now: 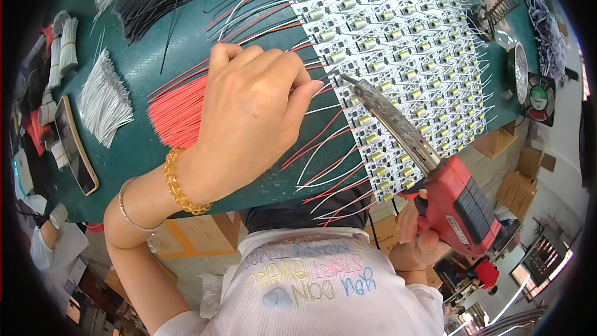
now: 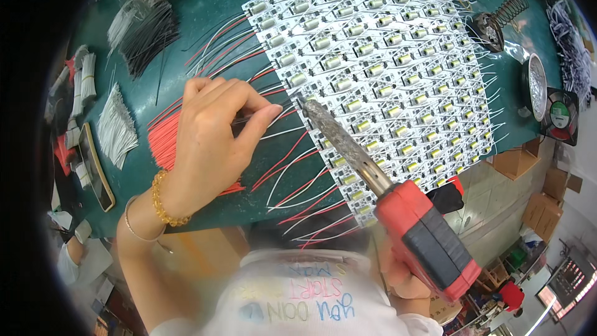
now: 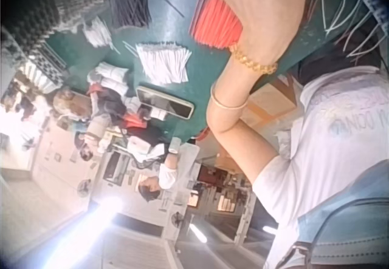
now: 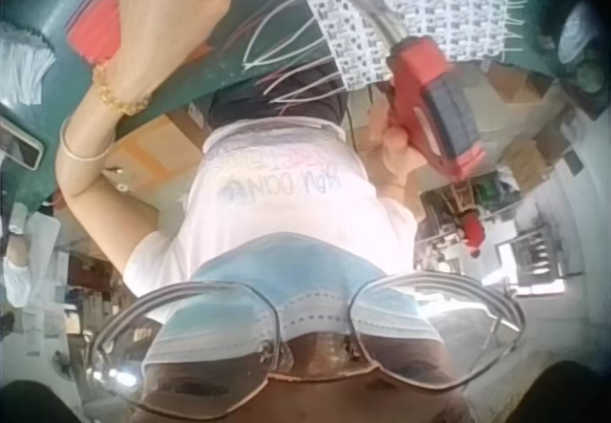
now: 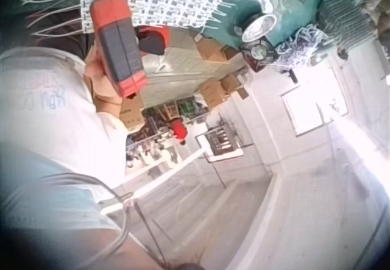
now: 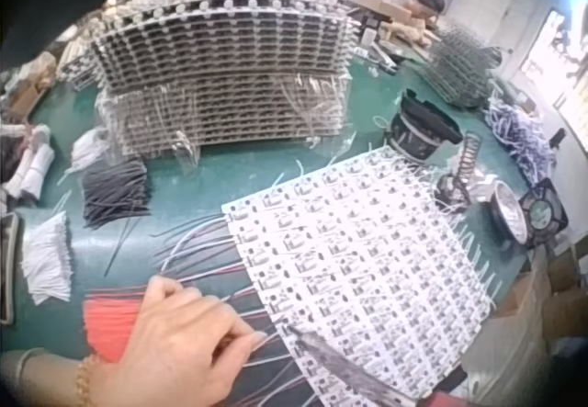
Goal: The person uses a soldering iron to attach red and white wires to a large LED panel. They systematically pick up wires from piles on the table and solder them to specific points on the circuit board, working across the surface of the panel.
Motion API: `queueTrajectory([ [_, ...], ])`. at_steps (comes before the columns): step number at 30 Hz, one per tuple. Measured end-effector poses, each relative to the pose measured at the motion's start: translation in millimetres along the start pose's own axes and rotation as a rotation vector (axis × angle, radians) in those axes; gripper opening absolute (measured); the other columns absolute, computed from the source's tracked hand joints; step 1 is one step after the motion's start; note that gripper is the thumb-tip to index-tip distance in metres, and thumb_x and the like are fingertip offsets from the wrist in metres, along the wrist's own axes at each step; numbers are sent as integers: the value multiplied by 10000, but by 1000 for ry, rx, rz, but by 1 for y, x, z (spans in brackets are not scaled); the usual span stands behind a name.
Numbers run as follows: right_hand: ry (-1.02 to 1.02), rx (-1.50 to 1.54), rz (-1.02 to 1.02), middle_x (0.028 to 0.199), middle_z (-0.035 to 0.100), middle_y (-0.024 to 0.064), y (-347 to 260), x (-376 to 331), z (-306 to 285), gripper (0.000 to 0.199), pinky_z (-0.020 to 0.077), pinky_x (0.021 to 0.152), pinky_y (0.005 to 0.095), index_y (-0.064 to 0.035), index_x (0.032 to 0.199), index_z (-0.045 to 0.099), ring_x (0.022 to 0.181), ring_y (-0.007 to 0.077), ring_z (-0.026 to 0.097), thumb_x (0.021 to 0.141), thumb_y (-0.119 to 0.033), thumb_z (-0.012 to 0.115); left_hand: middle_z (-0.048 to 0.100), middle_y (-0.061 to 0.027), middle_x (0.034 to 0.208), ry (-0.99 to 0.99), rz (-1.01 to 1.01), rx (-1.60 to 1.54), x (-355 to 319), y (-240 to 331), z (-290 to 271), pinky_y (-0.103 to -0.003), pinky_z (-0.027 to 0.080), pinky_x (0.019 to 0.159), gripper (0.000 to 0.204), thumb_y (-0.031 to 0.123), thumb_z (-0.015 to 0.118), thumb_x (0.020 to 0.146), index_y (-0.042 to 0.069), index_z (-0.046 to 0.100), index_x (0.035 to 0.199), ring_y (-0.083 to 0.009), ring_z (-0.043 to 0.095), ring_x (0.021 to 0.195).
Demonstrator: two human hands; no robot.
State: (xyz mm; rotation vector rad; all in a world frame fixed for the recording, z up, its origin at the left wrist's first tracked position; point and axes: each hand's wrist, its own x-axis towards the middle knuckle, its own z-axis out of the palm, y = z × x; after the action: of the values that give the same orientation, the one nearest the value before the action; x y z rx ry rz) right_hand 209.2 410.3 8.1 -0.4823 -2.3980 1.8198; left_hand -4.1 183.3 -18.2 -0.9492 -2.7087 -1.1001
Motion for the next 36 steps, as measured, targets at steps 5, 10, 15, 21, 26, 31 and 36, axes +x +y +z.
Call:
queueTrajectory([
  [5,15,4,-5,498,464,-10,1,5,4,815,387,433,253,74,1273,394,392,106,439,859,-606,568,555,-16,626,17,11,9,0,0,1,-332,334,729,169,84,735,781,71,588,698,-186,489,583],
  [10,15,3,-5,495,461,-9,2,1,3,809,385,432,253,75,1265,399,391,107,436,860,-604,569,550,-19,623,33,18,19,0,1,2,-338,339,732,175,83,737,778,70,583,696,-195,487,585],
  [15,26,-3,-7,493,458,-8,2,-1,3,803,383,431,253,76,1258,404,390,108,434,861,-602,571,550,-18,619,26,17,10,-1,0,2,-334,339,732,183,80,737,777,72,576,692,-195,487,584],
  [21,55,-14,-19,490,455,-7,7,-5,1,796,380,430,253,77,1249,409,389,110,431,861,-600,572,550,-15,623,51,30,27,1,1,3,-338,350,716,138,61,740,754,69,609,711,-203,505,600],
  [26,42,-90,-75,488,451,-7,19,-16,-19,800,379,436,254,72,1250,413,386,113,426,863,-612,559,580,-9,670,120,153,66,0,3,-19,-326,362,743,92,39,739,735,63,650,735,-188,524,644],
  [31,44,89,56,586,484,11,-8,-10,4,713,392,519,270,51,1230,458,498,136,458,855,-543,578,564,-9,653,-82,16,-10,-9,12,-9,-325,344,752,124,46,738,747,62,620,716,-184,506,631],
  [36,108,-149,215,1048,645,100,1,-31,-6,334,440,878,347,-15,1098,653,1008,227,594,818,-195,671,557,-3,648,-73,6,-18,-12,10,-4,-329,335,746,147,60,737,760,61,600,705,-179,491,621],
])
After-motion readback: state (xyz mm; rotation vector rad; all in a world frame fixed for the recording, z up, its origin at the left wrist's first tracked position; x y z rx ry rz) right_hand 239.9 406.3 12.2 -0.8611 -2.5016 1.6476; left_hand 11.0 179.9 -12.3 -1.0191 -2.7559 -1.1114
